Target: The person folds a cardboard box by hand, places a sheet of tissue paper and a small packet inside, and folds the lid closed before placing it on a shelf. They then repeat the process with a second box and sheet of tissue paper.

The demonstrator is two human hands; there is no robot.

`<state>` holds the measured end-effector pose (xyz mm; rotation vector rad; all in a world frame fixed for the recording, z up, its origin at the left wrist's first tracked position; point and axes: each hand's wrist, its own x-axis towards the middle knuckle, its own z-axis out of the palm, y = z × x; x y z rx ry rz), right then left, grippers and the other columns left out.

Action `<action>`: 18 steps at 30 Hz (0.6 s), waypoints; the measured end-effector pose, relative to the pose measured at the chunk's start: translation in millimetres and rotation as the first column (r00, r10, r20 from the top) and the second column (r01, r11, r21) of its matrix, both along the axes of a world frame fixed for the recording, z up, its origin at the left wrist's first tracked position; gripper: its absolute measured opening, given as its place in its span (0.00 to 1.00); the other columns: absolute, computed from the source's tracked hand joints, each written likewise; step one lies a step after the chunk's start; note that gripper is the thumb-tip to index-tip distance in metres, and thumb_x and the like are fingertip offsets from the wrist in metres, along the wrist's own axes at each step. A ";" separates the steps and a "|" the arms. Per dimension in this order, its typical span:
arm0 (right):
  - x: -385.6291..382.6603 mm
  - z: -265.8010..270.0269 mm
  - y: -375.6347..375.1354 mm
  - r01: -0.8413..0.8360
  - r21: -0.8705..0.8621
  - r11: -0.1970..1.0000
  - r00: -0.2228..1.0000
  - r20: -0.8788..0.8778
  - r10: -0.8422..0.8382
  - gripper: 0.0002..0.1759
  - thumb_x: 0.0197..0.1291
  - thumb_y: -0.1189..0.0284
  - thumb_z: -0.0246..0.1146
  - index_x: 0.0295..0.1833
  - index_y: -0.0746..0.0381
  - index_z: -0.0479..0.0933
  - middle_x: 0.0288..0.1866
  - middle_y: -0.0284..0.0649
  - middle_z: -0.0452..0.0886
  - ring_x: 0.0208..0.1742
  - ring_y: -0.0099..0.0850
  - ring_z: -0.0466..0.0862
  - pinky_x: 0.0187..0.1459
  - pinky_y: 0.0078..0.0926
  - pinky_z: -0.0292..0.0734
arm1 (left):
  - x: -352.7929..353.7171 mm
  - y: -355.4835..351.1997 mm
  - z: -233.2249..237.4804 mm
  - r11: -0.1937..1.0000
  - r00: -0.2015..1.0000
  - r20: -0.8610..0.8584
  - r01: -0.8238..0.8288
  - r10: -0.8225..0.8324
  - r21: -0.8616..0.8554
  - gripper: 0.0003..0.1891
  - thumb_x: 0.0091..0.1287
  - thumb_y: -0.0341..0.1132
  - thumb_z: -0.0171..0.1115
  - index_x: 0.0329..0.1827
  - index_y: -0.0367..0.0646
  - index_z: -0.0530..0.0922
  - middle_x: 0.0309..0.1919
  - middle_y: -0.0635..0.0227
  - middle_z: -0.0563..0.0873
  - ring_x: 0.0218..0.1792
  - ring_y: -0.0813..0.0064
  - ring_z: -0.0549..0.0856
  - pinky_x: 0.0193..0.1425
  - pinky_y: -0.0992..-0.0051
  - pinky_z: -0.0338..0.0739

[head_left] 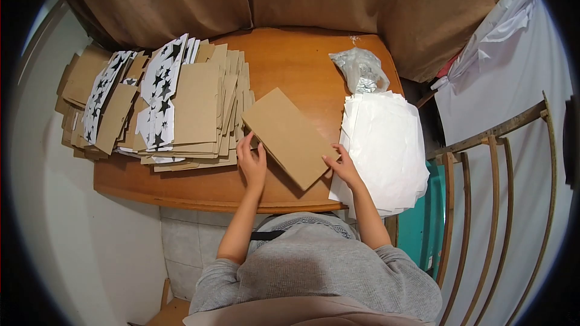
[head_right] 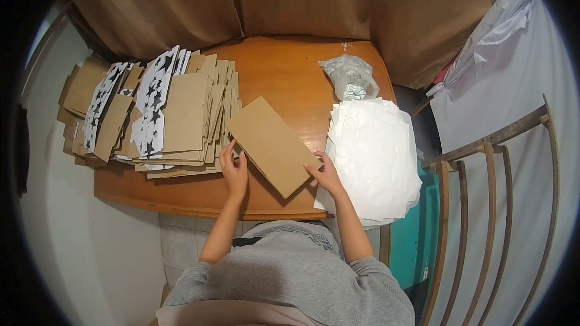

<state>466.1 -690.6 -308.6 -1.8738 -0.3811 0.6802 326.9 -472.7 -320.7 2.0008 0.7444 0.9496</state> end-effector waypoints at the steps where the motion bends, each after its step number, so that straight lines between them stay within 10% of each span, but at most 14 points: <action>1: 4.1 0.3 -2.0 -0.008 0.001 1.000 1.000 0.004 0.008 0.27 0.58 0.62 0.68 0.59 0.61 0.68 0.44 0.40 0.78 0.39 0.27 0.81 0.42 0.25 0.76 | -2.7 -16.4 -0.5 0.959 0.986 0.122 -0.081 0.117 -0.271 0.22 0.63 0.25 0.61 0.61 0.42 0.71 0.60 0.55 0.70 0.61 0.58 0.72 0.62 0.67 0.70; 4: 10.0 3.1 -6.4 -0.300 -0.073 0.951 0.953 -0.057 0.296 0.28 0.62 0.61 0.63 0.65 0.58 0.67 0.51 0.44 0.77 0.43 0.28 0.80 0.46 0.25 0.75 | -15.7 -52.6 -29.7 0.864 0.983 0.182 0.064 0.032 -0.499 0.33 0.63 0.28 0.61 0.70 0.42 0.55 0.64 0.53 0.65 0.65 0.60 0.66 0.67 0.65 0.63; 11: -1.4 -27.7 11.9 -0.343 0.187 0.920 0.922 -0.118 0.368 0.36 0.66 0.62 0.58 0.75 0.58 0.53 0.73 0.47 0.62 0.72 0.36 0.64 0.69 0.30 0.59 | -15.2 -81.4 -14.3 0.654 0.961 0.266 0.156 0.072 -0.740 0.39 0.63 0.30 0.59 0.75 0.44 0.48 0.72 0.56 0.54 0.72 0.62 0.54 0.74 0.66 0.50; 18: -8.7 -0.9 4.5 -0.351 0.314 0.882 0.916 -0.081 0.393 0.40 0.68 0.62 0.55 0.78 0.56 0.42 0.80 0.43 0.43 0.79 0.36 0.46 0.74 0.31 0.43 | -17.9 -82.0 18.7 0.800 0.932 0.359 0.245 -0.040 -0.548 0.40 0.62 0.29 0.59 0.75 0.45 0.49 0.71 0.58 0.54 0.72 0.64 0.55 0.74 0.66 0.51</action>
